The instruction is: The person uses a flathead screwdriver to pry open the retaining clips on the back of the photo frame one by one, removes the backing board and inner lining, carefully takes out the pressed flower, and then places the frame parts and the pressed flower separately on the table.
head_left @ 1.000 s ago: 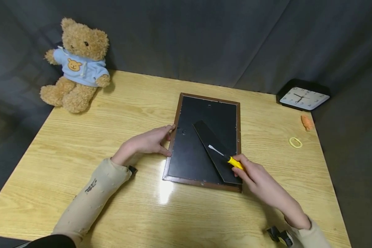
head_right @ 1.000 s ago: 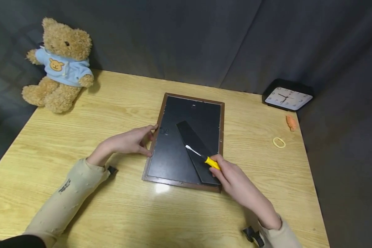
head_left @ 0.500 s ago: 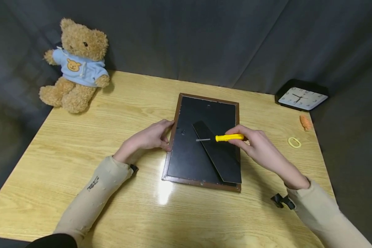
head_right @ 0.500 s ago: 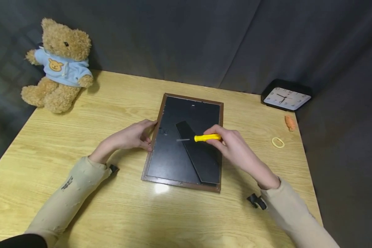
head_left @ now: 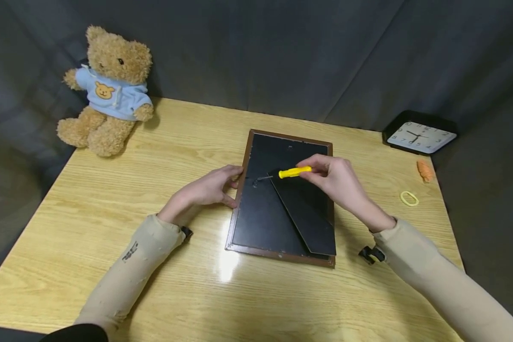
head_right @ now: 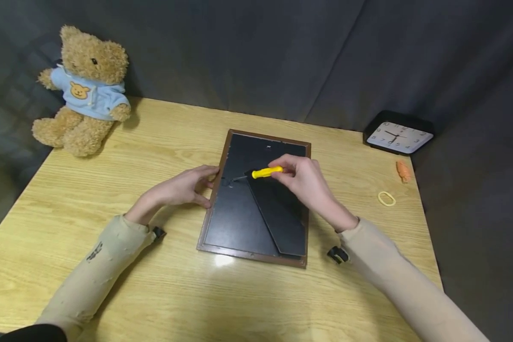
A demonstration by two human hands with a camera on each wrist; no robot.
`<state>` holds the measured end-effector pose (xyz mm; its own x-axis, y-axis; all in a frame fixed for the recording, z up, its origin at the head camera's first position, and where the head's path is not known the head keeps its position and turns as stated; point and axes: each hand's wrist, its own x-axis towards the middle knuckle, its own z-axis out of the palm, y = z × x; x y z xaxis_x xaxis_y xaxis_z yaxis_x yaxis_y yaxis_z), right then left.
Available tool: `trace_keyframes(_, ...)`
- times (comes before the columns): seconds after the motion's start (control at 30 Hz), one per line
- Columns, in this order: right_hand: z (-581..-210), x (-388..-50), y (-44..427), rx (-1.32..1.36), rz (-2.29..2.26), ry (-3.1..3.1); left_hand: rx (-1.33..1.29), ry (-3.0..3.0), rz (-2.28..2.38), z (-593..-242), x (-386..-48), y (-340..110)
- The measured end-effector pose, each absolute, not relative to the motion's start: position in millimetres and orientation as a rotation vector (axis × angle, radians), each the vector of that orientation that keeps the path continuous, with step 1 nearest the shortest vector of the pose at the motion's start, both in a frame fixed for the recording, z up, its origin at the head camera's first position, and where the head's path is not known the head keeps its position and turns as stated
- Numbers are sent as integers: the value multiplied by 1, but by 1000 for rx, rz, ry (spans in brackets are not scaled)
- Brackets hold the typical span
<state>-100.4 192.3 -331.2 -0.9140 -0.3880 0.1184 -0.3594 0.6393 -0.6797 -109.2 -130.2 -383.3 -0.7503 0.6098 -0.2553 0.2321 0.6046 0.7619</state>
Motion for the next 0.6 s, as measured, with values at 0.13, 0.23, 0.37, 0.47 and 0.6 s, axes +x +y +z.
trace_keyframes(0.13, -341, -105, 191, -623, -1135, 2798, 667, 2322, 1011, -383, -110, -130)
trace_keyframes(0.23, -348, -106, 190, -628, -1119, 2790, 665, 2320, 1010, -383, -110, -129)
trace_keyframes(0.37, -353, -109, 190, -657, -1108, 2757, 654, 2322, 1009, -383, -110, -129)
trace_keyframes(0.47, -354, -112, 190, -681, -1096, 2746, 646, 2323, 1007, -383, -109, -130)
trace_keyframes(0.6, -353, -115, 191, -704, -1086, 2737, 644, 2325, 1001, -384, -109, -131)
